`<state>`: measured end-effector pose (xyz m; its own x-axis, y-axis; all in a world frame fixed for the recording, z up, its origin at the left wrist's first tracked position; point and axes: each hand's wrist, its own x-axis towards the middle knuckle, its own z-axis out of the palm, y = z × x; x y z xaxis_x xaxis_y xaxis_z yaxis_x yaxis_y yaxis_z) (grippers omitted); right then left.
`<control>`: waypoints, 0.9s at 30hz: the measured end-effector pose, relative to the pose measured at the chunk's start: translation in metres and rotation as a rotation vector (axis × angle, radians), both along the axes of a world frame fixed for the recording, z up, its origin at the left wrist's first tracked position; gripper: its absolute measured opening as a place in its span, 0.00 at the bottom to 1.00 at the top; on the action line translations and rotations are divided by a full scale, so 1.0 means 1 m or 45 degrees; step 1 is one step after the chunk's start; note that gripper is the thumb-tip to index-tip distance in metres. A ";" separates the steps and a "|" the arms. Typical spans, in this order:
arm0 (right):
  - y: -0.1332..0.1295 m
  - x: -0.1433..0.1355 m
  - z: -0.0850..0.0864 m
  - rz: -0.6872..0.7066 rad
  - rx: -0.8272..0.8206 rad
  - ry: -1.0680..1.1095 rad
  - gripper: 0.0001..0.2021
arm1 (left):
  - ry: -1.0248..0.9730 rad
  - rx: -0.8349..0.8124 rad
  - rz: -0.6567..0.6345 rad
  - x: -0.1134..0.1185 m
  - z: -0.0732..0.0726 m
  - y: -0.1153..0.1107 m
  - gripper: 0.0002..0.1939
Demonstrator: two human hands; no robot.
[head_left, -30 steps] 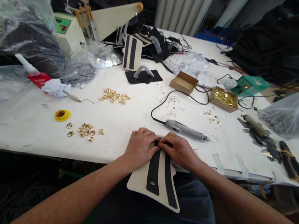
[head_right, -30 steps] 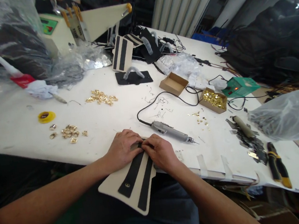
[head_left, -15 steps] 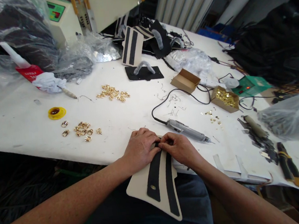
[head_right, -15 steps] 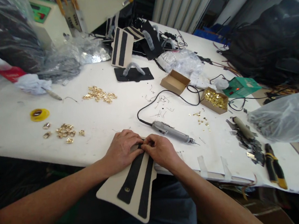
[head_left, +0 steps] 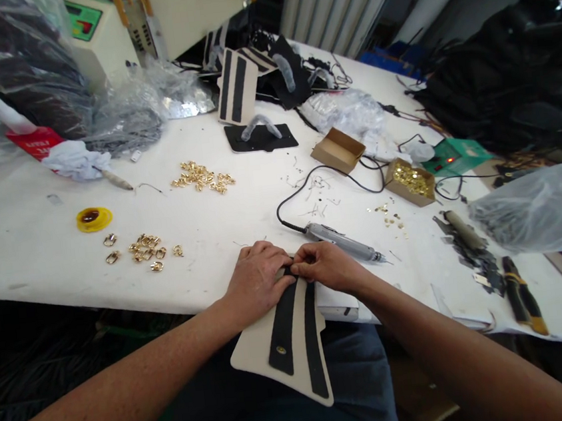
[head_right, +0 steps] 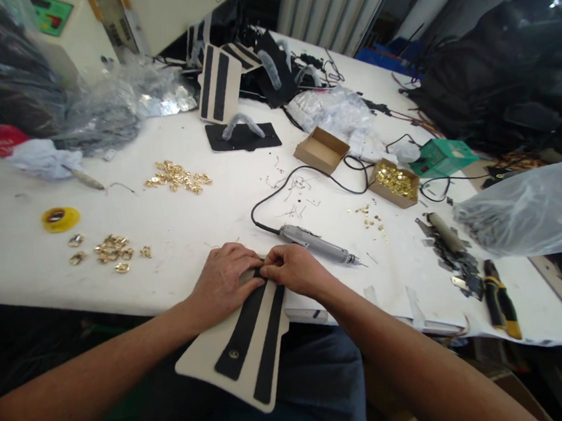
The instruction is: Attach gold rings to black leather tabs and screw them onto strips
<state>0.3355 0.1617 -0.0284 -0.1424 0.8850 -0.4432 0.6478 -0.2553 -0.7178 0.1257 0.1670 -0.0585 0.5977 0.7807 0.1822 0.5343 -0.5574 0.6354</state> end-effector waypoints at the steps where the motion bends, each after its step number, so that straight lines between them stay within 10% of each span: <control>1: -0.001 0.000 0.000 0.008 0.009 -0.004 0.07 | 0.001 0.001 0.003 0.000 0.000 0.000 0.12; 11: -0.030 0.007 0.006 -0.129 0.412 -0.010 0.10 | 0.048 0.048 -0.011 0.001 0.004 -0.002 0.11; 15: -0.032 0.040 0.016 -0.147 0.856 -0.568 0.13 | 0.048 0.041 -0.008 0.002 0.004 -0.003 0.11; 20: -0.024 0.085 0.006 0.073 0.686 -1.029 0.21 | 0.058 0.049 -0.004 0.002 0.004 -0.004 0.10; 24: -0.024 0.091 0.005 -0.022 0.654 -0.719 0.18 | 0.074 0.050 -0.001 0.002 0.004 -0.005 0.10; 27: -0.031 0.072 0.024 -0.291 0.552 0.021 0.19 | 0.067 0.052 0.001 0.002 0.005 -0.005 0.10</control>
<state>0.4078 0.1305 -0.0044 0.0731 0.9970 -0.0267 0.5977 -0.0652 -0.7991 0.1277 0.1622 -0.0539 0.6066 0.7738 0.1823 0.5667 -0.5818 0.5834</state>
